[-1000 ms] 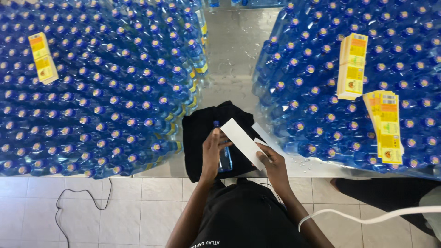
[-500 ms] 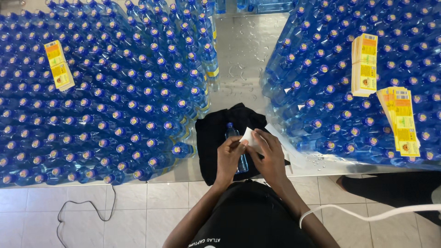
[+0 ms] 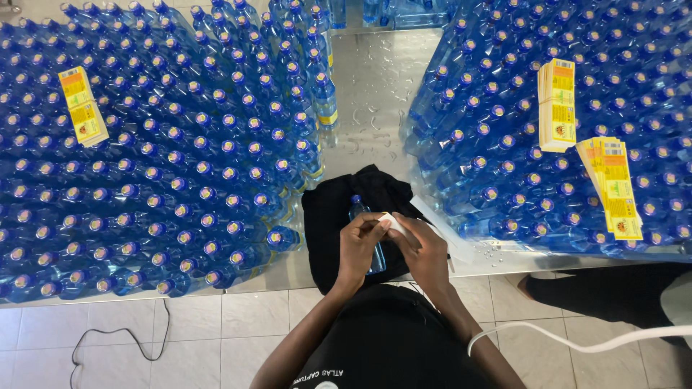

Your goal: The person repeatedly picks up a water bottle, applies a yellow label to its body, and places it into a stack of similar bottles. The person also discards used label backing paper into a bin.

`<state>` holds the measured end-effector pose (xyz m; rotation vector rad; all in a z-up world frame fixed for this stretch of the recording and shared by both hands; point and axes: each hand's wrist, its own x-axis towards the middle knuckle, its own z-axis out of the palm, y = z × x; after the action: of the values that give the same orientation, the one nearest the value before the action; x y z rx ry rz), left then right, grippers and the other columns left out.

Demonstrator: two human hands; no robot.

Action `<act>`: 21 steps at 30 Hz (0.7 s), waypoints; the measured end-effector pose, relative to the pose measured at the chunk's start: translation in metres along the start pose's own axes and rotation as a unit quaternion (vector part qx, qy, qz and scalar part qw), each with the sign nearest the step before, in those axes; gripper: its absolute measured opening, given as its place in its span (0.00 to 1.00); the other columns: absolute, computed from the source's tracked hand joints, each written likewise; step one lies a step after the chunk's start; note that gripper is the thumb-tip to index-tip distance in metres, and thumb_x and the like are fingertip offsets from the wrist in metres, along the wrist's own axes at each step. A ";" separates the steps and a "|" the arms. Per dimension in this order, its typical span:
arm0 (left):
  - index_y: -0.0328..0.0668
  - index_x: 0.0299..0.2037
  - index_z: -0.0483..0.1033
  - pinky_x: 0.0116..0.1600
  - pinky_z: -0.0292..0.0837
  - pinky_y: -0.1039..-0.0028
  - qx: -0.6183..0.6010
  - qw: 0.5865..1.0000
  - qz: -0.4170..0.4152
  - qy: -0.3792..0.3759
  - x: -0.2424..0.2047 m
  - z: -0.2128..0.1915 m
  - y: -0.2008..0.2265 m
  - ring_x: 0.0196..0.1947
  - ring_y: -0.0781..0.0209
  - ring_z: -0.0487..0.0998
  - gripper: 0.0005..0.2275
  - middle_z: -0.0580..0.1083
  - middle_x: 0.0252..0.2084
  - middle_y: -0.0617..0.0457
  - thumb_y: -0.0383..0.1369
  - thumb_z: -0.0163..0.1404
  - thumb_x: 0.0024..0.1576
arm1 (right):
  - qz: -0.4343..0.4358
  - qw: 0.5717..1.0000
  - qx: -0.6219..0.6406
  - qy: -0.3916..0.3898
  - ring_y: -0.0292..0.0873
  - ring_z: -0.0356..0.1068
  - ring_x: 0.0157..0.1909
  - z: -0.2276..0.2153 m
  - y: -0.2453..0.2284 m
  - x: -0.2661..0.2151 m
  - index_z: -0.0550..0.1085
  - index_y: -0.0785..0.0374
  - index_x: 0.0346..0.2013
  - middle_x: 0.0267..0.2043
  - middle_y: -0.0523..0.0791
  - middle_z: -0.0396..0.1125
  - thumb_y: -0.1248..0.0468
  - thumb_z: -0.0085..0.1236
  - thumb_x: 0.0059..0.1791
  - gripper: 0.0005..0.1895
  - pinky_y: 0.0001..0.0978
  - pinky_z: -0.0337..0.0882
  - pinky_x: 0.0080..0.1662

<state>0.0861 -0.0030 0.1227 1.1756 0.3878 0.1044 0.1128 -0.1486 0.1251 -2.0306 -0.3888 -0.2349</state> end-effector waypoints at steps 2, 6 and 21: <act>0.29 0.51 0.84 0.48 0.88 0.61 -0.003 1.000 0.006 0.000 -0.001 0.004 0.000 0.42 0.54 0.87 0.10 0.83 0.38 0.39 0.28 0.62 0.64 | 0.004 1.000 0.017 0.010 0.52 0.82 0.51 -0.005 -0.003 0.001 0.85 0.55 0.54 0.47 0.46 0.82 0.66 0.73 0.50 0.17 0.44 0.81 0.49; 0.28 0.52 0.82 0.48 0.88 0.59 0.001 1.000 0.015 -0.005 -0.003 0.011 0.002 0.42 0.51 0.87 0.10 0.82 0.38 0.38 0.28 0.61 0.65 | 0.018 0.999 0.041 0.022 0.50 0.82 0.51 -0.012 -0.011 0.004 0.86 0.56 0.51 0.45 0.45 0.82 0.66 0.73 0.50 0.14 0.41 0.80 0.50; 0.33 0.57 0.81 0.47 0.85 0.65 0.093 0.990 0.101 -0.028 -0.004 0.005 -0.020 0.41 0.62 0.82 0.10 0.76 0.38 0.45 0.27 0.56 0.68 | 0.000 0.996 0.085 0.004 0.52 0.80 0.51 -0.031 -0.013 0.012 0.85 0.58 0.49 0.44 0.46 0.80 0.70 0.72 0.51 0.12 0.48 0.78 0.54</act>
<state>0.0817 -0.0163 0.1073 1.3978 0.2315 0.2149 0.1191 -0.1680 0.1538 -1.8623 -0.3895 -0.2026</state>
